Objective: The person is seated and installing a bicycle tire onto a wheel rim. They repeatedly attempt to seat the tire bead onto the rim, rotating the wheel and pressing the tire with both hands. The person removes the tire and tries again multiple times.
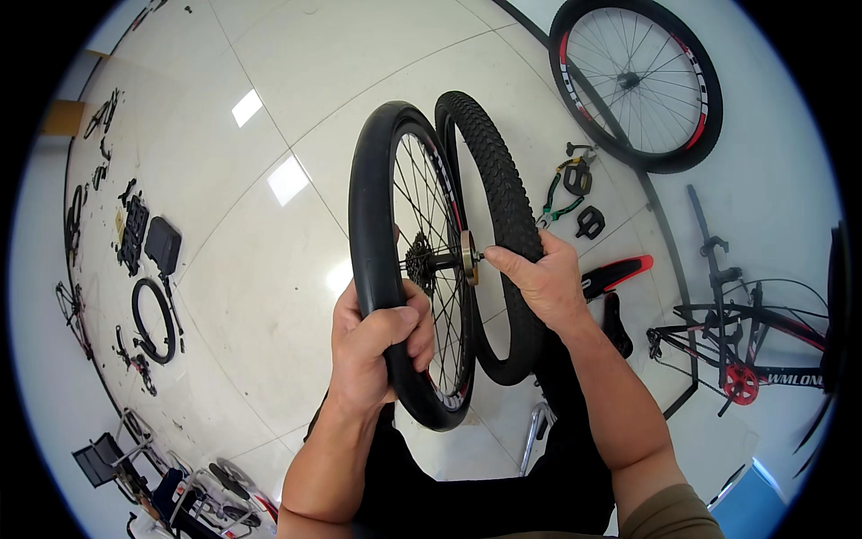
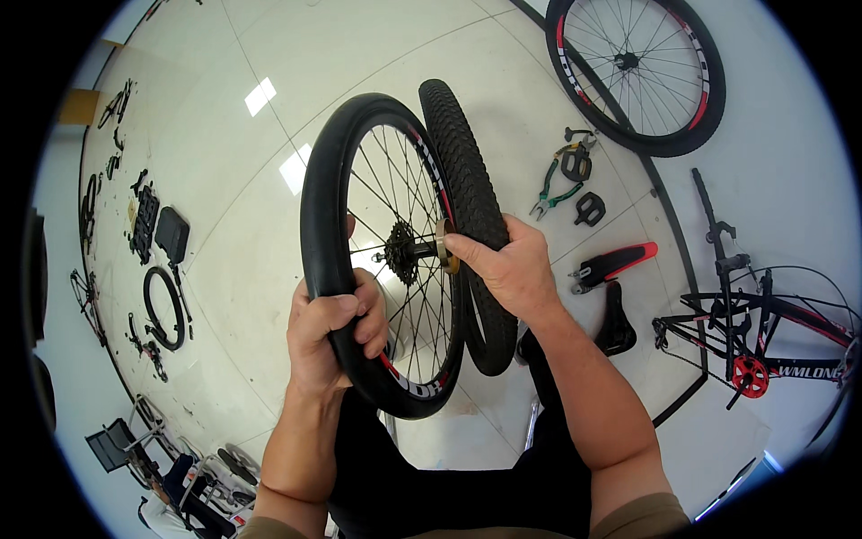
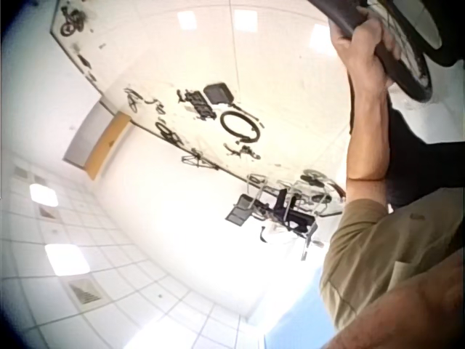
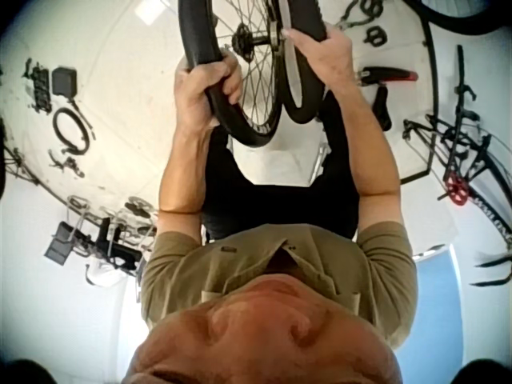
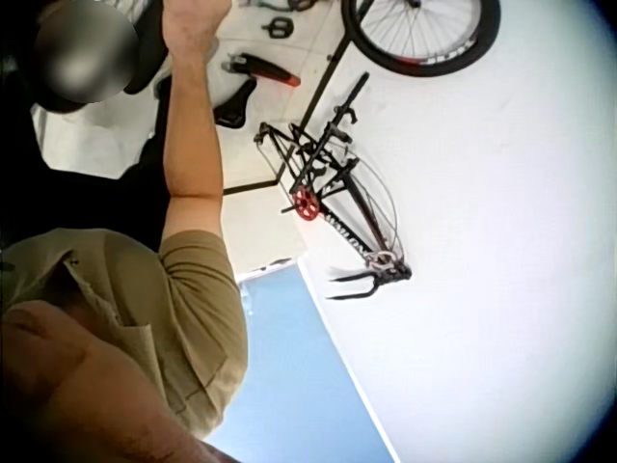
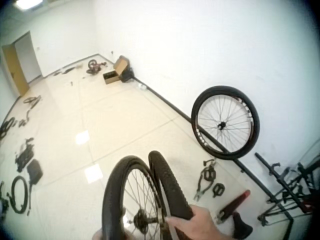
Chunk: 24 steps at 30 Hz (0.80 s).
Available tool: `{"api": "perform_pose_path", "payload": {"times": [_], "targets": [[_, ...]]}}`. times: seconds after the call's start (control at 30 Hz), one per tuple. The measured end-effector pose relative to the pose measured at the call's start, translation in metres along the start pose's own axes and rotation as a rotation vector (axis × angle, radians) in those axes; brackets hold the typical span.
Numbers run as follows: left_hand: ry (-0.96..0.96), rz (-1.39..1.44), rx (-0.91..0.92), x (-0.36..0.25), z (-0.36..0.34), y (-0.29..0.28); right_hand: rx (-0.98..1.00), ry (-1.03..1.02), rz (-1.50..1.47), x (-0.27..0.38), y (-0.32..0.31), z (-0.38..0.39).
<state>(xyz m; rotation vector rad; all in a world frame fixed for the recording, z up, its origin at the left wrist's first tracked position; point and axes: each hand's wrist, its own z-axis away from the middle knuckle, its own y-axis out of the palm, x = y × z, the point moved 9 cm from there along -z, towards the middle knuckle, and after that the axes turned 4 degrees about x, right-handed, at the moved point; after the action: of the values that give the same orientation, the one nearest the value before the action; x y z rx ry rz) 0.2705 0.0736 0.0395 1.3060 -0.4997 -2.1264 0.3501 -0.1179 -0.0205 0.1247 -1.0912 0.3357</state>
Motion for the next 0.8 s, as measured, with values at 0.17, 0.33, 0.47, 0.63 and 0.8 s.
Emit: {"api": "perform_pose_path", "payload": {"times": [0.17, 0.33, 0.47, 0.63, 0.8], "targets": [[-0.016, -0.029, 0.003, 0.004, -0.006, 0.004, 0.002, 0.031, 0.017, 0.002, -0.003, 0.002], [-0.055, -0.018, -0.009, 0.009, -0.014, 0.007, 0.013, -0.004, -0.066, 0.0, -0.006, -0.002], [-0.063, 0.071, -0.044, 0.018, -0.023, 0.006, 0.017, 0.019, -0.127, -0.003, -0.009, -0.004], [-0.094, 0.004, -0.039, 0.022, -0.03, 0.009, 0.019, 0.028, -0.162, -0.001, -0.006, -0.002], [-0.081, -0.125, -0.051, 0.028, -0.033, 0.023, 0.041, 0.077, -0.106, -0.009, -0.011, -0.003]]}}
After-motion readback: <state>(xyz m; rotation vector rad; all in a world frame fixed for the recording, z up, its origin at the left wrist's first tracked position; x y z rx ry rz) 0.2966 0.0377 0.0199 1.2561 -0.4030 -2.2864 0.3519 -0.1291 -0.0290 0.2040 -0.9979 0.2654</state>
